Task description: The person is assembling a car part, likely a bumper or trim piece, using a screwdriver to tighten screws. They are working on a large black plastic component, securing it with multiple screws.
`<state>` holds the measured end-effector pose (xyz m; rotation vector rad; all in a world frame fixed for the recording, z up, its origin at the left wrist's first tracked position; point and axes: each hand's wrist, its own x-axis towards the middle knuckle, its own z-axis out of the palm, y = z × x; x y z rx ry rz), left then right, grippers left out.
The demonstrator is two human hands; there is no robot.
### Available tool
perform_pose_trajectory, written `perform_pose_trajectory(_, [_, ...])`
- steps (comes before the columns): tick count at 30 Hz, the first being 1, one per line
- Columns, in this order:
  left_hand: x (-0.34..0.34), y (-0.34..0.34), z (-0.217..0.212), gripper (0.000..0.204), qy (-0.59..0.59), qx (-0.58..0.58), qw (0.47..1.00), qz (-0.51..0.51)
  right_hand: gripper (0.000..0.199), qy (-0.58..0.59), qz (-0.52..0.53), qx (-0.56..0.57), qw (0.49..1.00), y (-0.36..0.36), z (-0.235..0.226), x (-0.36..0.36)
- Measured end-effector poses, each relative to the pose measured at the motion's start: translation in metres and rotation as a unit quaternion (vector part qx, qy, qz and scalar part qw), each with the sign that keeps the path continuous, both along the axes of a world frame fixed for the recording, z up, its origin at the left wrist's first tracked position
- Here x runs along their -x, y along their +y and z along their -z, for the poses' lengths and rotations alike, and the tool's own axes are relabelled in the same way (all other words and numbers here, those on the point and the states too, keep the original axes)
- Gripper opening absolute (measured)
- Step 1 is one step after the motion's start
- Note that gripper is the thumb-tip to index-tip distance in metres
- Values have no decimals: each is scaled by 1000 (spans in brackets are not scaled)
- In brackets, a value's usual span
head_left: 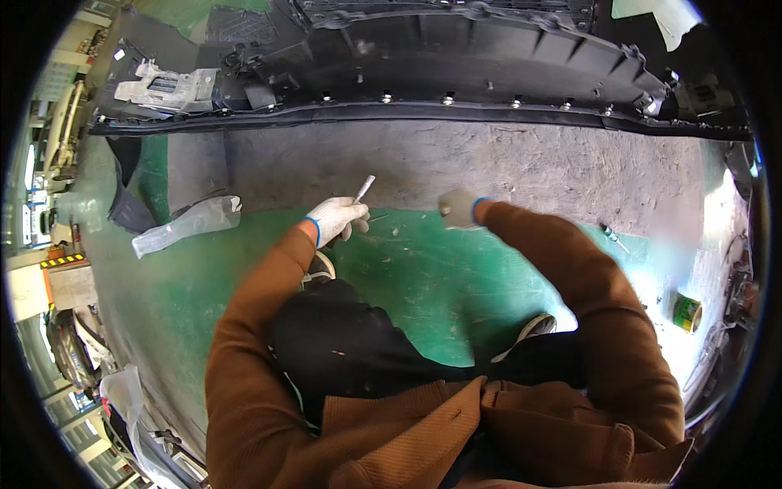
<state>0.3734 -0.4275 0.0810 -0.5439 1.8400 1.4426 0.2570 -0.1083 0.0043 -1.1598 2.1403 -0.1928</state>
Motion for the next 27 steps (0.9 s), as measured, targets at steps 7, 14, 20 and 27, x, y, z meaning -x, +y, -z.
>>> perform_pose_trajectory(7, [-16,-86,75,27,-37,-201,958,-200,25,-105,242,-16,964,-140,38,-106])
perform_pose_trajectory(14, [31,-112,118,27,-111,-242,960,-89,25,-97,399,-1,912,-168,33,-123])
perform_pose_trajectory(20, [47,-98,128,20,-180,-309,930,-88,27,-80,537,1,840,-174,24,-148])
perform_pose_trajectory(27, [54,-79,109,22,-216,-333,917,-39,26,-69,618,146,769,-209,-34,-119])
